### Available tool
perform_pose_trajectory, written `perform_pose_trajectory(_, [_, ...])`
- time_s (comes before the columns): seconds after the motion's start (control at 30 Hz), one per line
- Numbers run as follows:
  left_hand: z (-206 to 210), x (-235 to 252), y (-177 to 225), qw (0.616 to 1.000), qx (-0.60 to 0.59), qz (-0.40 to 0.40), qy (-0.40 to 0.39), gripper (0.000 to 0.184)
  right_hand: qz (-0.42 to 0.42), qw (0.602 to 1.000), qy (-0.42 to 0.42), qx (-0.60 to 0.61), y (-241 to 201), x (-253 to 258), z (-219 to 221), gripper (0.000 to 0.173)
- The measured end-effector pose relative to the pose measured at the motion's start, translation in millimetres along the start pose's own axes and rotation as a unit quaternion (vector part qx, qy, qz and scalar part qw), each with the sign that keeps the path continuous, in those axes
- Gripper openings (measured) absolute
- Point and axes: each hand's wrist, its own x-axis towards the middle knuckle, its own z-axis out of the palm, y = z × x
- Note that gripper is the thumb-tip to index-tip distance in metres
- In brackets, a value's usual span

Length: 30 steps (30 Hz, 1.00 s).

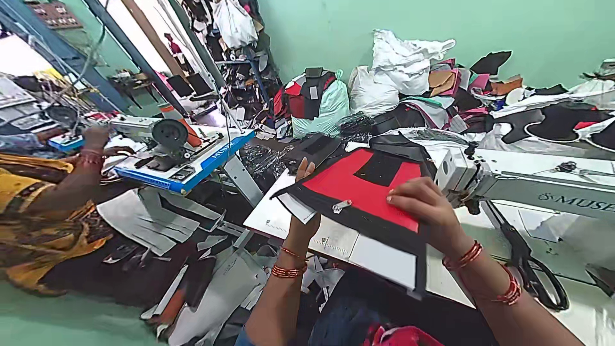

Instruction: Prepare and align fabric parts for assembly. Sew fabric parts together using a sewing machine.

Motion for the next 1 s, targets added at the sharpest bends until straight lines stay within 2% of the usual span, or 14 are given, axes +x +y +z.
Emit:
perform_pose_trajectory(0.07, [-8, -41, -15, 0.976, -0.102, -0.169, 0.093, 0.042, -0.002, 0.995, -0.086, -0.042, -4, -49, 20, 0.028])
perform_pose_trajectory(0.13, [-11, -81, -28, 0.918, -0.096, -0.327, 0.204, 0.026, 0.024, 0.980, -0.189, -0.059, -11, -107, 41, 0.037])
perform_pose_trajectory(0.2, [-19, -108, -36, 0.888, -0.050, -0.401, 0.221, 0.023, 0.078, 0.956, -0.279, -0.038, -19, -144, 47, 0.044])
perform_pose_trajectory(0.3, [-31, -122, -26, 0.868, -0.044, -0.438, 0.229, 0.036, 0.139, 0.943, -0.301, -0.002, -27, -139, 38, 0.045])
perform_pose_trajectory(0.4, [-39, -116, -23, 0.857, -0.055, -0.427, 0.285, 0.041, 0.147, 0.957, -0.248, -0.030, -25, -107, 43, 0.039])
perform_pose_trajectory(0.5, [-38, -118, -27, 0.846, -0.065, -0.428, 0.311, 0.063, 0.147, 0.961, -0.230, -0.050, -31, -85, 68, 0.040])
perform_pose_trajectory(0.6, [-35, -130, -39, 0.870, -0.036, -0.392, 0.297, 0.042, 0.153, 0.932, -0.325, -0.054, -32, -92, 105, 0.053])
perform_pose_trajectory(0.67, [-32, -133, -44, 0.877, -0.038, -0.376, 0.296, 0.049, 0.189, 0.874, -0.443, -0.064, -24, -96, 123, 0.059])
perform_pose_trajectory(0.7, [-30, -134, -44, 0.876, -0.045, -0.378, 0.297, 0.054, 0.198, 0.858, -0.468, -0.071, -19, -96, 129, 0.060])
perform_pose_trajectory(0.83, [-26, -134, -46, 0.869, -0.054, -0.388, 0.303, 0.057, 0.224, 0.859, -0.451, -0.094, 7, -82, 141, 0.059])
perform_pose_trajectory(0.9, [-24, -139, -51, 0.896, 0.029, -0.346, 0.277, 0.056, 0.228, 0.860, -0.445, -0.105, 17, -79, 144, 0.058])
perform_pose_trajectory(0.93, [-25, -144, -55, 0.917, 0.116, -0.299, 0.238, 0.054, 0.230, 0.858, -0.448, -0.107, 18, -77, 144, 0.058])
perform_pose_trajectory(0.97, [-26, -149, -60, 0.927, 0.229, -0.228, 0.192, 0.050, 0.231, 0.856, -0.451, -0.106, 19, -76, 144, 0.058])
perform_pose_trajectory(1.0, [-27, -152, -64, 0.917, 0.343, -0.144, 0.146, 0.045, 0.232, 0.856, -0.450, -0.105, 19, -76, 144, 0.059])
